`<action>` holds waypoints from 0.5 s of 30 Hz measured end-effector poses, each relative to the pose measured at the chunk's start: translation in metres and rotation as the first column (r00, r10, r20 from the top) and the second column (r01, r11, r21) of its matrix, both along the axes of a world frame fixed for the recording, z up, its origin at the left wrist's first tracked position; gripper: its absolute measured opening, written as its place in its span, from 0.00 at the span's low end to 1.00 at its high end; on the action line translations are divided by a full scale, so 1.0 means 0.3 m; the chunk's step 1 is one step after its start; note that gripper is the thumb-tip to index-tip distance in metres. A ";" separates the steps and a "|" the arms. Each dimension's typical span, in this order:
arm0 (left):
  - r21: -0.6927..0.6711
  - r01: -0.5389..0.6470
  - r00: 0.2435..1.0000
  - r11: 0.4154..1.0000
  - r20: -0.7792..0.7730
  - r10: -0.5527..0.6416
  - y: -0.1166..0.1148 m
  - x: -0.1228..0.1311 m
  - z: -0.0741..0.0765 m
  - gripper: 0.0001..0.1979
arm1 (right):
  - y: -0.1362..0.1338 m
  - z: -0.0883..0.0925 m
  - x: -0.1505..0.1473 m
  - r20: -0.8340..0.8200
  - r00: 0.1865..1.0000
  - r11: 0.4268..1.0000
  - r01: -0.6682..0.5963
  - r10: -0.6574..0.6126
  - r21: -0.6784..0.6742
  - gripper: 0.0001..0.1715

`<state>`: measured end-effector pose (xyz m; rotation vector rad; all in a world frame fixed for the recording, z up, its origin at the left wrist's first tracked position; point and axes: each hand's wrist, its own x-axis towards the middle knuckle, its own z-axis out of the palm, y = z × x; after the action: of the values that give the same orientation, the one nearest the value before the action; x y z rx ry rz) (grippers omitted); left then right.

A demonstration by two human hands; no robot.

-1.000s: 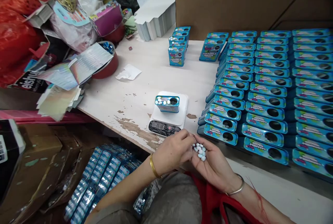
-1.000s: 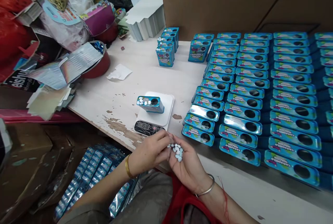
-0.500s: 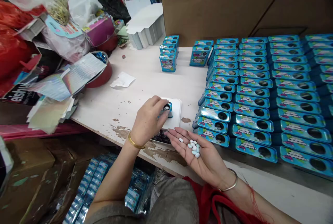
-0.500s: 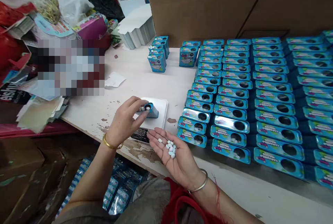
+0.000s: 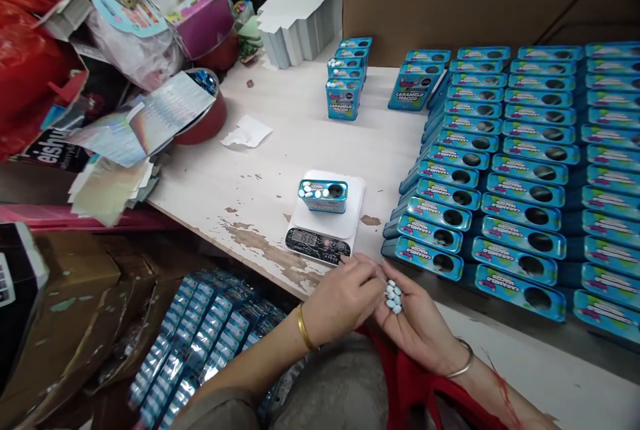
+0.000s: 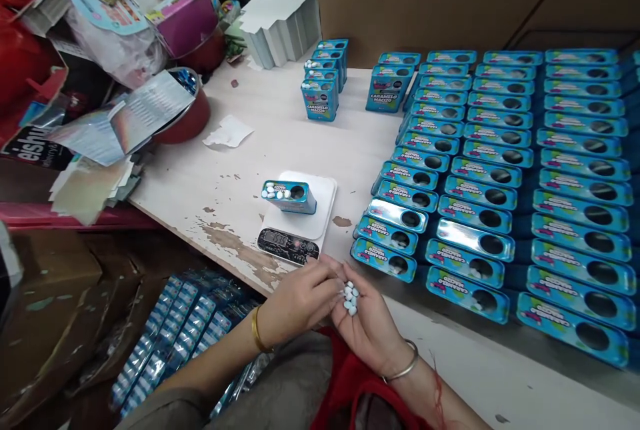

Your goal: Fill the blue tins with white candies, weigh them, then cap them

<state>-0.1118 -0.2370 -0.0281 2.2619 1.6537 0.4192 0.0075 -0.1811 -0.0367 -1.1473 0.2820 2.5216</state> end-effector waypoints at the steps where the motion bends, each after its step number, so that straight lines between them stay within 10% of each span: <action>1: 0.000 0.008 1.000 1.000 0.016 -0.008 0.000 -0.002 -0.001 0.11 | -0.001 -0.001 -0.002 0.003 1.000 1.000 -0.001 0.001 -0.003 0.18; 15: 0.014 0.008 0.993 1.000 0.114 -0.009 0.015 -0.027 -0.008 0.08 | 0.009 0.006 -0.021 0.037 0.995 0.995 0.091 -0.089 -0.034 0.14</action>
<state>-0.1199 -0.2324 -0.0305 2.2098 1.5889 0.5476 0.0011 -0.1783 -0.0348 -1.1653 0.3624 2.4245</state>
